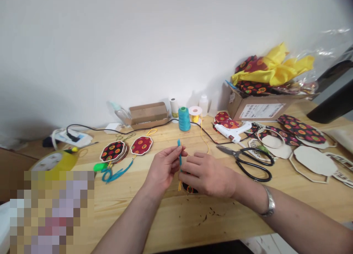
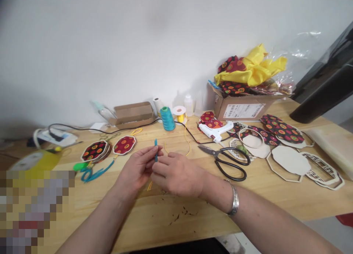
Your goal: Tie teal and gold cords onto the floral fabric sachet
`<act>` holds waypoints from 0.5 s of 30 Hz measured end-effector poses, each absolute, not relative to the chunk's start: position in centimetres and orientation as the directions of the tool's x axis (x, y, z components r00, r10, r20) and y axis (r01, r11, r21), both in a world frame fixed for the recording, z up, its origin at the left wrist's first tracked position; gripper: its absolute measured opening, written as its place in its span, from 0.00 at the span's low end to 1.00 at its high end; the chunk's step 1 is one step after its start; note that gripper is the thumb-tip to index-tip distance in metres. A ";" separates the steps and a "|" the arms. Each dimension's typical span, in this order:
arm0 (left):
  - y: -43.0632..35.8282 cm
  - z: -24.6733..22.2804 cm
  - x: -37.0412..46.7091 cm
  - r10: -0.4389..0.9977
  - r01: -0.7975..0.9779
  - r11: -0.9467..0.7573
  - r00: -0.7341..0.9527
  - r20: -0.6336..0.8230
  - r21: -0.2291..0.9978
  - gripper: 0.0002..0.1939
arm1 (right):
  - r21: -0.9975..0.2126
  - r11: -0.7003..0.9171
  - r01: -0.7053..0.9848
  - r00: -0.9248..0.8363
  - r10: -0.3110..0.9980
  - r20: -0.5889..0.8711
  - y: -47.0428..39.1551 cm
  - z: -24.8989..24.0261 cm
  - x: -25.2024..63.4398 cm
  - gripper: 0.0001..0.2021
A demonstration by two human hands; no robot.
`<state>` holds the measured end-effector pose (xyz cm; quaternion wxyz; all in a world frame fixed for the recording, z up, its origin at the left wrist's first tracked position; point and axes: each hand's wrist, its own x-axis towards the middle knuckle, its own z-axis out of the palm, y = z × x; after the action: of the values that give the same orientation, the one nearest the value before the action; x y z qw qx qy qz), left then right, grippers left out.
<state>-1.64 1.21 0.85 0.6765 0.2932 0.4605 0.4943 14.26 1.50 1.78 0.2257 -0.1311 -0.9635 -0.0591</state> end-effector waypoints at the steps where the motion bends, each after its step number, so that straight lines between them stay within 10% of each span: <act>1: 1.2 0.9 -1.6 0.942 -0.398 0.331 0.079 -0.328 0.856 0.12 | 0.055 0.959 0.277 -0.871 0.227 0.436 1.5 1.8 14.2 0.09; 9: 1.1 1.5 -1.5 0.962 -0.335 0.244 -0.034 -0.270 0.910 0.14 | -0.115 0.852 0.511 -0.824 0.523 0.216 1.0 4.9 14.9 0.09; 15: 0.9 1.6 -1.3 0.976 -0.317 0.186 -0.050 -0.212 0.930 0.13 | 0.055 0.479 0.876 -0.479 0.878 -0.011 0.5 3.7 22.4 0.11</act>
<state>-1.35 0.94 1.60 0.5993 0.3407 0.4835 0.5395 22.36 0.49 3.66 -0.0188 -0.5102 -0.8596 -0.0209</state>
